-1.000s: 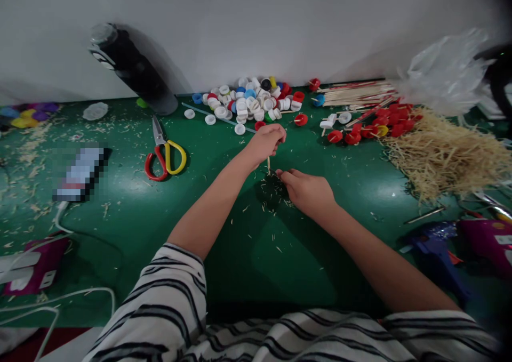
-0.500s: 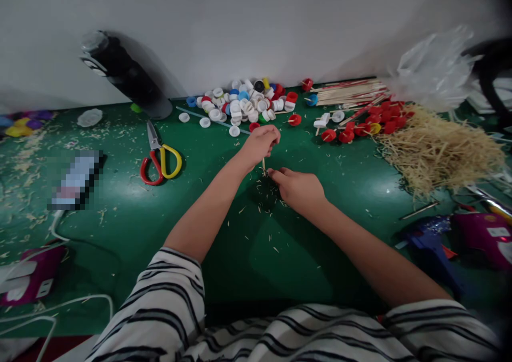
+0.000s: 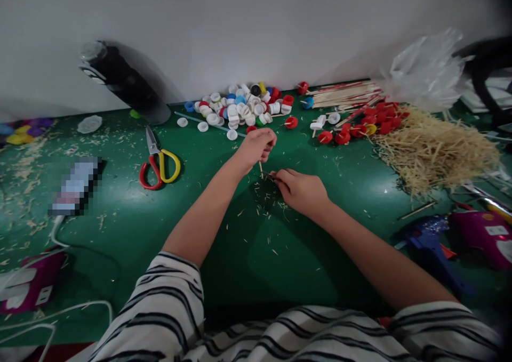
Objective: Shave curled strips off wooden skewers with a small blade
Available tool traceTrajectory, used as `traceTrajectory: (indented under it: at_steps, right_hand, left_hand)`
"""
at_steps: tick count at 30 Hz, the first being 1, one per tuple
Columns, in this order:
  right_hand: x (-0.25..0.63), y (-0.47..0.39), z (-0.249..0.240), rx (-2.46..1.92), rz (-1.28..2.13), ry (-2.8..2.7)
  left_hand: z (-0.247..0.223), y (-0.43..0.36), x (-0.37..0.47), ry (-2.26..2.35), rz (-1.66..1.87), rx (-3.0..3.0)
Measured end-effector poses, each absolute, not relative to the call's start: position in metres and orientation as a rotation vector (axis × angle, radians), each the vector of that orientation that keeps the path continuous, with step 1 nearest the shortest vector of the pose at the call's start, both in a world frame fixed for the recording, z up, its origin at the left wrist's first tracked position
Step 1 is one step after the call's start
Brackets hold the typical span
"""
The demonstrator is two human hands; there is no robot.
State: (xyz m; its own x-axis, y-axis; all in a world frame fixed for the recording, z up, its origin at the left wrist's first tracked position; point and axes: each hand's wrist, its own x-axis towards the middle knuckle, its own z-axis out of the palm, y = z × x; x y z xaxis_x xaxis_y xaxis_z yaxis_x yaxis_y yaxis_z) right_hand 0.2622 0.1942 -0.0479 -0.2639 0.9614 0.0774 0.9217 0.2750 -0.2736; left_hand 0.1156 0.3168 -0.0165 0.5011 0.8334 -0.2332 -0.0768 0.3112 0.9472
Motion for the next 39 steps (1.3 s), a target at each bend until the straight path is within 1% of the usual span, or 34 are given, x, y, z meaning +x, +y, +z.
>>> traceTrajectory:
  at_steps: [5, 8, 10, 14, 16, 17, 20, 23, 27, 32, 39]
  right_hand:
    - [0.265, 0.196, -0.047, -1.709, 0.332, -2.155]
    - [0.268, 0.197, -0.047, -1.719, 0.472, -2.012]
    - [0.270, 0.198, -0.047, -1.577, 0.727, -1.937]
    - [0.264, 0.197, -0.042, -1.030, 1.453, -1.715]
    - [0.259, 0.196, -0.038, -0.819, 1.688, -1.592]
    - [0.257, 0.195, -0.036, -0.743, 1.750, -1.554]
    - [0.255, 0.194, -0.032, -0.612, 1.793, -1.504]
    - [0.256, 0.195, -0.032, -0.589, 1.815, -1.530]
    - [0.256, 0.199, -0.032, -0.580, 1.858, -1.610]
    - [0.254, 0.201, -0.027, -0.667, 1.797, -1.617]
    - [0.260, 0.202, -0.031, -0.683, 1.849, -1.440]
  left_hand:
    - [-0.012, 0.313, 0.117, 0.833, 0.686, 1.089]
    - [-0.012, 0.313, 0.118, 0.842, 0.684, 1.095]
    - [-0.011, 0.312, 0.118, 0.833, 0.687, 1.097]
    - [-0.006, 0.303, 0.121, 0.704, 0.667, 1.137]
    - [-0.004, 0.295, 0.125, 0.641, 0.656, 1.197]
    - [-0.003, 0.291, 0.127, 0.637, 0.649, 1.231]
    - [-0.004, 0.279, 0.133, 0.634, 0.568, 1.311]
    - [-0.007, 0.271, 0.137, 0.631, 0.509, 1.304]
    - [-0.008, 0.265, 0.137, 0.639, 0.612, 1.311]
    - [-0.009, 0.263, 0.139, 0.647, 0.778, 1.374]
    - [-0.012, 0.277, 0.139, 0.784, 0.688, 1.276]
